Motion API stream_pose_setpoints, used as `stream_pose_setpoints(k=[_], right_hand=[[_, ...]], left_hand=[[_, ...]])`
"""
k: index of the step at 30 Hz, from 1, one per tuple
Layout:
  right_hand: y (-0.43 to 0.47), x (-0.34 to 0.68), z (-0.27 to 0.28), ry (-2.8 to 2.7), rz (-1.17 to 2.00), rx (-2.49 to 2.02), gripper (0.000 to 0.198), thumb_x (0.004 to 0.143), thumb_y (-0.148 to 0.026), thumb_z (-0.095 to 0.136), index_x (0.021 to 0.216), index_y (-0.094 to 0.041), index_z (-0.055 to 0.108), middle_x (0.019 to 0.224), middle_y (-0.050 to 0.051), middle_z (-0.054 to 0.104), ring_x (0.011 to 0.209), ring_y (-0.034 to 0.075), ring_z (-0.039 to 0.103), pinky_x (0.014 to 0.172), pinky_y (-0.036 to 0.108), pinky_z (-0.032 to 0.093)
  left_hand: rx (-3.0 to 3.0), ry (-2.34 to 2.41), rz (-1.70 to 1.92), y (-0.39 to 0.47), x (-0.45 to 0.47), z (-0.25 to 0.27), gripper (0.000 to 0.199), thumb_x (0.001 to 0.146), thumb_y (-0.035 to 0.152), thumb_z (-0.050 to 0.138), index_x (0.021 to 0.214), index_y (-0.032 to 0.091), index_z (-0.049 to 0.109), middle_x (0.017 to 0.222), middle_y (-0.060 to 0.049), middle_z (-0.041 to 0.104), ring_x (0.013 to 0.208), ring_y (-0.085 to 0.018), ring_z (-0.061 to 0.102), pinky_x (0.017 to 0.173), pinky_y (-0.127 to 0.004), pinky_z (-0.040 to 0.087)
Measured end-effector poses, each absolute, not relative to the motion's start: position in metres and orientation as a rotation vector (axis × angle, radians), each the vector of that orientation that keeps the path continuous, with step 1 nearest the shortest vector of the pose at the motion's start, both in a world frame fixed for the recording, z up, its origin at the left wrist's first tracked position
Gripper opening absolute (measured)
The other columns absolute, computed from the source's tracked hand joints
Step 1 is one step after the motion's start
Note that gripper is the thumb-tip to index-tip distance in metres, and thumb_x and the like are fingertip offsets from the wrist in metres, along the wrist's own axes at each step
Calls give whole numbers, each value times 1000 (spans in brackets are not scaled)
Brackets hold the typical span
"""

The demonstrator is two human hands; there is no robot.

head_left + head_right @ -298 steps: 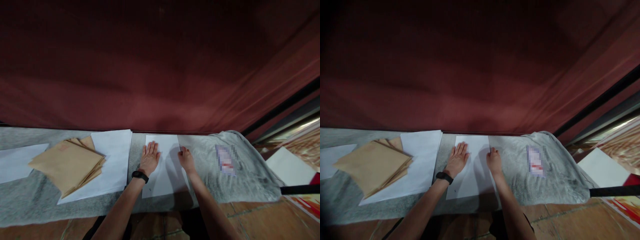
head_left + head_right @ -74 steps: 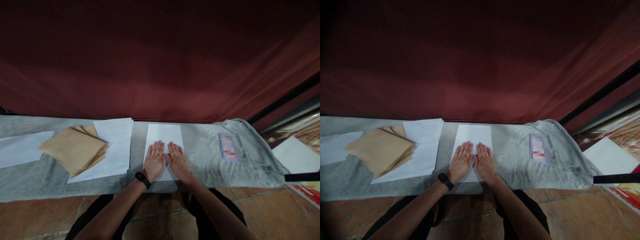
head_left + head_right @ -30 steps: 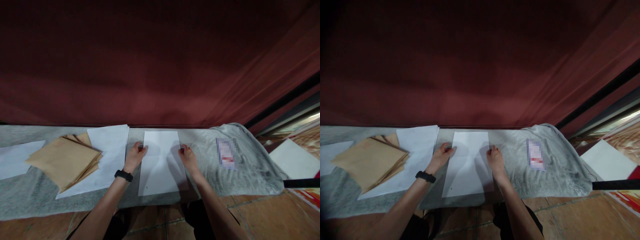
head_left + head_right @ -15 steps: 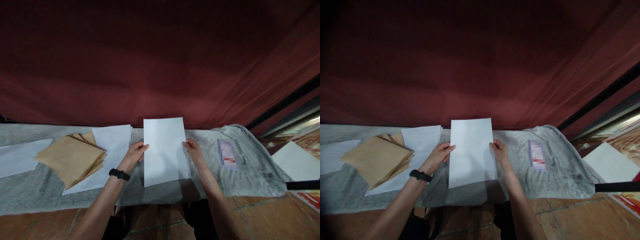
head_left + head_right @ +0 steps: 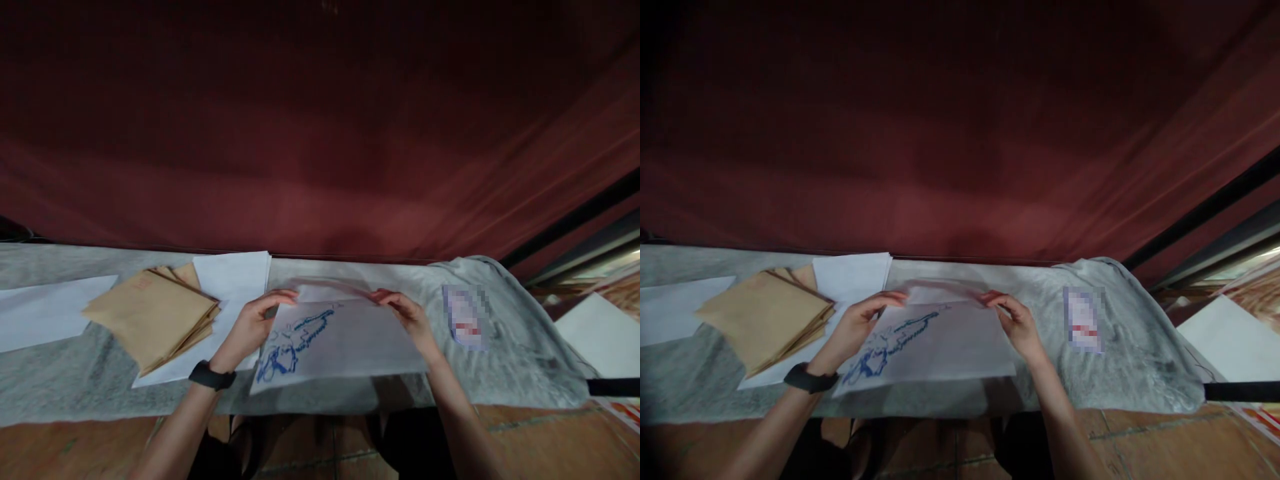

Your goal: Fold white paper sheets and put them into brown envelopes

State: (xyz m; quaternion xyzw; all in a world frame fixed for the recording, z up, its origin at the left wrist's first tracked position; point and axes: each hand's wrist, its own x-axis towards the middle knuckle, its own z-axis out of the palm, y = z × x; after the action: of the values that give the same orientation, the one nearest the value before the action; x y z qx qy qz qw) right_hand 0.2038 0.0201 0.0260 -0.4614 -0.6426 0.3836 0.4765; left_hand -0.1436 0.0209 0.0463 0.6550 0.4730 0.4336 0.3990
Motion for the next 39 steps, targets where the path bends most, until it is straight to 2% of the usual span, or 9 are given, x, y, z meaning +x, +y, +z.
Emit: stream_pose_setpoints(k=[6,11,17,20,24,28,31,35,39], right_hand=[[-6,197,5,-1939,992,-1124,29,96,-23,53,116,-27,73,135,5,69,130,22,61,113,43,48],[-15,189,-5,-2291,904,-1118,47,88,-7,45,112,-31,78,121,-1,76,119,18,68,105,36,53],[-11,189,-19,-1909,1065,-1497,29,94,-35,53,101,-21,77,92,3,78,83,21,72,74,30,55],[-3,186,-30,-1786,1052,-1664,30,93,-42,52,83,-19,71,74,1,71,70,19,66,64,27,48],[2,177,-40,-1850,809,-1861,13,89,-26,54,91,-21,67,74,0,68,70,17,65,64,25,44],[0,169,-39,-1885,622,-2049,39,89,-15,53,127,-19,60,82,2,72,76,20,69,69,27,46],[-3,168,-35,-1912,490,-2095,47,90,-16,52,137,-16,55,89,6,74,81,23,70,75,32,50],[-2,156,-33,-1934,278,-1862,45,94,-22,50,137,-12,56,113,15,71,106,28,66,96,42,52],[4,118,-42,-1985,388,-1474,47,105,-33,35,143,-15,54,144,14,60,135,24,53,116,42,43]], left_hand=[[1832,1138,687,8,-161,21,29,85,42,69,108,26,79,123,-8,74,113,-25,69,102,-37,54],[1920,1156,498,6,-169,3,24,86,43,65,100,31,82,123,-7,75,115,-25,68,102,-38,52],[1682,1380,453,8,-167,-9,42,87,55,55,76,19,72,72,-3,70,73,-22,66,68,-31,52],[1598,1584,453,13,-153,-12,34,89,49,52,72,20,61,65,1,62,65,-19,61,61,-28,45],[1750,1921,242,15,-130,-5,12,91,30,52,94,22,60,81,-1,71,77,-21,68,68,-29,44],[1768,2040,18,10,-117,7,29,94,28,52,122,22,54,95,-5,75,90,-24,73,74,-31,47],[1790,2064,-47,5,-114,15,37,94,30,53,130,19,50,97,-8,76,93,-26,74,77,-33,50],[2052,2181,118,0,-97,14,32,97,27,47,123,11,56,105,-16,74,105,-31,70,92,-42,51],[2466,1897,408,-1,-60,-13,48,101,26,40,146,12,47,148,-19,55,140,-31,49,116,-49,37]])
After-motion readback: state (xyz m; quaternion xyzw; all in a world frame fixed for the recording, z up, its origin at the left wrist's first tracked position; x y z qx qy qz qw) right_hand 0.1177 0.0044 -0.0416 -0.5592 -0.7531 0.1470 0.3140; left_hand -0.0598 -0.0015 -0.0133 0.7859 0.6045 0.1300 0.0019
